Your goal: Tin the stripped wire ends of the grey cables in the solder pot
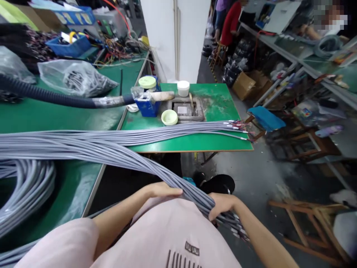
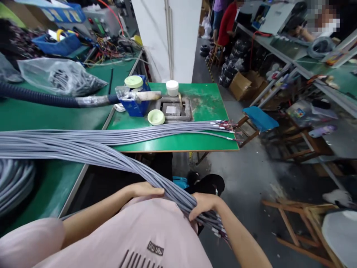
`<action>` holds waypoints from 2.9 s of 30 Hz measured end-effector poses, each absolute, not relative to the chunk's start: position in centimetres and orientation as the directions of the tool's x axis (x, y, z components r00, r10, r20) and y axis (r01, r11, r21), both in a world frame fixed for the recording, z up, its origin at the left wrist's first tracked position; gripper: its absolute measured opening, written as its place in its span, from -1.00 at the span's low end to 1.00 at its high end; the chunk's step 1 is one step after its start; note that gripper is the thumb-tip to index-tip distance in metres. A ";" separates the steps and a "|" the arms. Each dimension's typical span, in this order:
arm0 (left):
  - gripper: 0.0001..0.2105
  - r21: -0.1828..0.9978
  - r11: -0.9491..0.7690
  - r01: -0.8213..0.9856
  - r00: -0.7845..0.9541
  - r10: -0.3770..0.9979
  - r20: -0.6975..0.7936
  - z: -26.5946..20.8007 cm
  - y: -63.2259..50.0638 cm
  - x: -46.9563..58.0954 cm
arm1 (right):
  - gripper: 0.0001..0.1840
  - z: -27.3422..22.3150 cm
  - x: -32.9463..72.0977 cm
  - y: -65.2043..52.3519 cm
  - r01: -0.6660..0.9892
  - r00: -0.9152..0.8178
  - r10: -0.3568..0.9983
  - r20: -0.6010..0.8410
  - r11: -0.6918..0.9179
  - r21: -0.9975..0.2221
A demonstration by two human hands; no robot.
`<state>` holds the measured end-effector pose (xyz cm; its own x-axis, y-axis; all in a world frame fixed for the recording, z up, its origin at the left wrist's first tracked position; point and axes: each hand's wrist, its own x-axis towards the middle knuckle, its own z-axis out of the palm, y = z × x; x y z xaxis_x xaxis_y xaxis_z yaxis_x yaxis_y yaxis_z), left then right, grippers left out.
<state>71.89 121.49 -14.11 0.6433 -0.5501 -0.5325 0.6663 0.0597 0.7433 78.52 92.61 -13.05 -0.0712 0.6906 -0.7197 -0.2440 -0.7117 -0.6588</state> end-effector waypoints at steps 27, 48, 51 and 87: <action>-0.82 0.210 -0.898 -0.386 0.914 -0.342 0.217 -7.5 120.9 92.6 | -0.55 -11.2 82.1 100.5 0.408 0.582 0.584 -0.566 -0.811 -0.419; -0.85 0.283 -0.891 -0.355 0.932 -0.360 0.037 -5.4 116.3 90.0 | -0.51 -10.6 85.4 99.9 -0.374 0.753 0.597 -0.277 0.041 -0.927; -0.87 0.420 -0.834 -0.359 0.932 -0.347 0.107 -4.6 116.6 88.0 | -0.51 -9.6 87.4 98.9 -0.402 0.893 0.357 -0.274 0.362 -0.841; -0.80 0.778 0.626 0.063 0.992 0.048 -0.120 -6.5 123.4 82.9 | -0.72 -2.7 84.1 106.7 0.164 0.853 0.520 -0.049 -0.357 -0.920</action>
<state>82.91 123.38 -6.51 0.9916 0.0484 -0.1196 0.0632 0.6255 0.7776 84.08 106.73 -2.73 0.8529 0.5198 -0.0492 0.1645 -0.3568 -0.9196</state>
